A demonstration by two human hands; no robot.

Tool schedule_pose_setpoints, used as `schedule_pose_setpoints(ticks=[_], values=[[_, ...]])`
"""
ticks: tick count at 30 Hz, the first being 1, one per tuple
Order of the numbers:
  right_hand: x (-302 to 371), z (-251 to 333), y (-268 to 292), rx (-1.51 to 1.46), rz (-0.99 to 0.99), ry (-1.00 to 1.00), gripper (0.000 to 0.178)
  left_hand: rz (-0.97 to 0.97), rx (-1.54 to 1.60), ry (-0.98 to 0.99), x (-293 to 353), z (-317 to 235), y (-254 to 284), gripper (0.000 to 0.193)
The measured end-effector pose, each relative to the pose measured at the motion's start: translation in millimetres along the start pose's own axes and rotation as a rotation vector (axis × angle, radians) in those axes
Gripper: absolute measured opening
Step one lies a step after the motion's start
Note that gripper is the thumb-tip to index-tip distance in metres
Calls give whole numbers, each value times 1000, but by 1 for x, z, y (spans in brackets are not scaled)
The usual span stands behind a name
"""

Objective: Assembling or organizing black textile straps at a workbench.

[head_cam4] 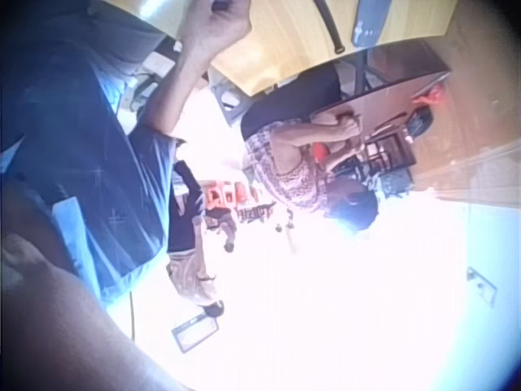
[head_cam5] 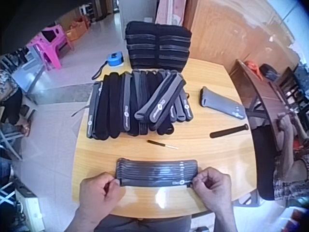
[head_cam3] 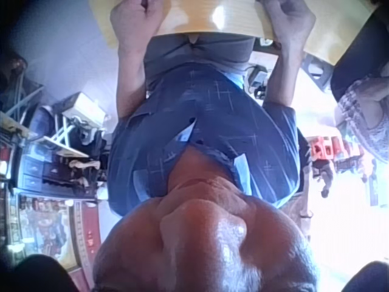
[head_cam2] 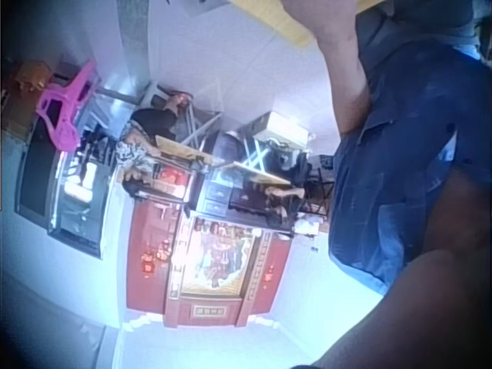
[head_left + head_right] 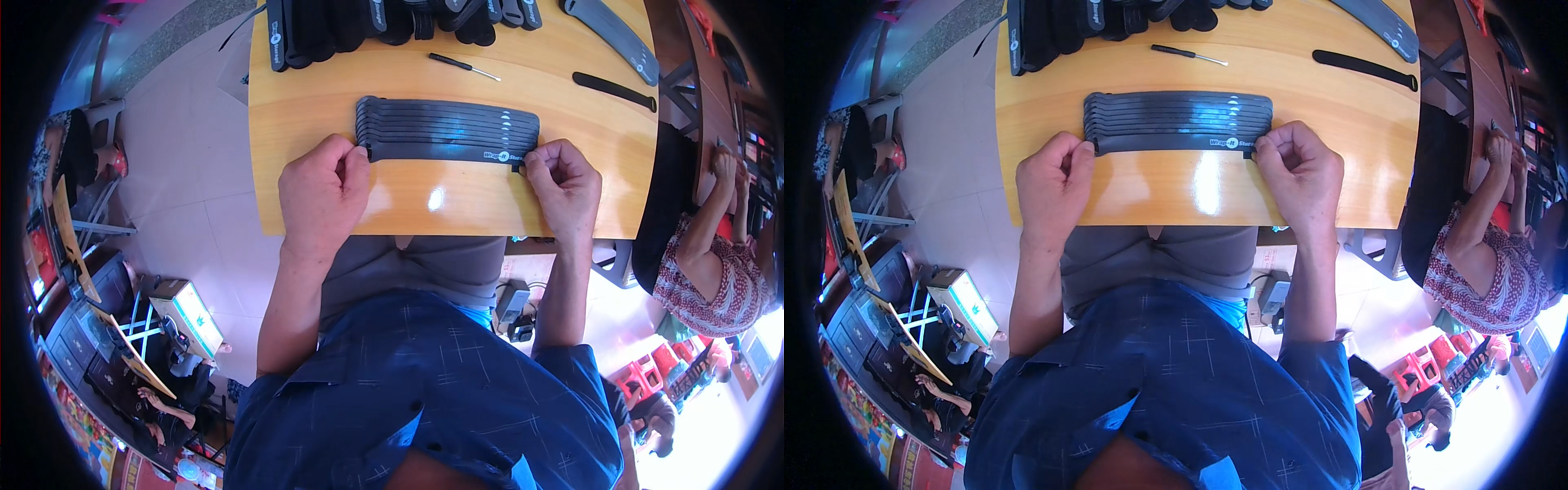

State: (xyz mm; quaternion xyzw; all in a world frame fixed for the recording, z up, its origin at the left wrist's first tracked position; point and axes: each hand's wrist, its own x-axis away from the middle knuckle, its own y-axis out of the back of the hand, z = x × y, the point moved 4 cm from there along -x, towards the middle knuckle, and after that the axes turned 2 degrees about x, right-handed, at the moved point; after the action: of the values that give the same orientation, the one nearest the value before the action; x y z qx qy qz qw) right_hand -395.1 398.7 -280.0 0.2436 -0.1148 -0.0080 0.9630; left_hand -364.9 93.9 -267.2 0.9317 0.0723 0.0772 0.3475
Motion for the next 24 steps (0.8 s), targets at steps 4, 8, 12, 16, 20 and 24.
schedule_pose_setpoints(ticks=[4,8,12,16,20,24], values=[[-1,3,0,28,-6,25,7,-16,-37,-6,1,-2,0,18],[-1,3,0,46,-7,7,7,-19,-73,-34,-1,-3,1,18],[-1,4,1,65,-9,6,8,-8,-88,-26,0,-3,1,19],[-3,5,2,102,17,13,10,-16,-102,-55,0,-4,2,18],[-4,3,3,93,24,37,10,-20,-115,-49,0,-4,2,17],[-8,1,2,102,47,48,10,-26,-126,-40,-1,-3,1,17]])
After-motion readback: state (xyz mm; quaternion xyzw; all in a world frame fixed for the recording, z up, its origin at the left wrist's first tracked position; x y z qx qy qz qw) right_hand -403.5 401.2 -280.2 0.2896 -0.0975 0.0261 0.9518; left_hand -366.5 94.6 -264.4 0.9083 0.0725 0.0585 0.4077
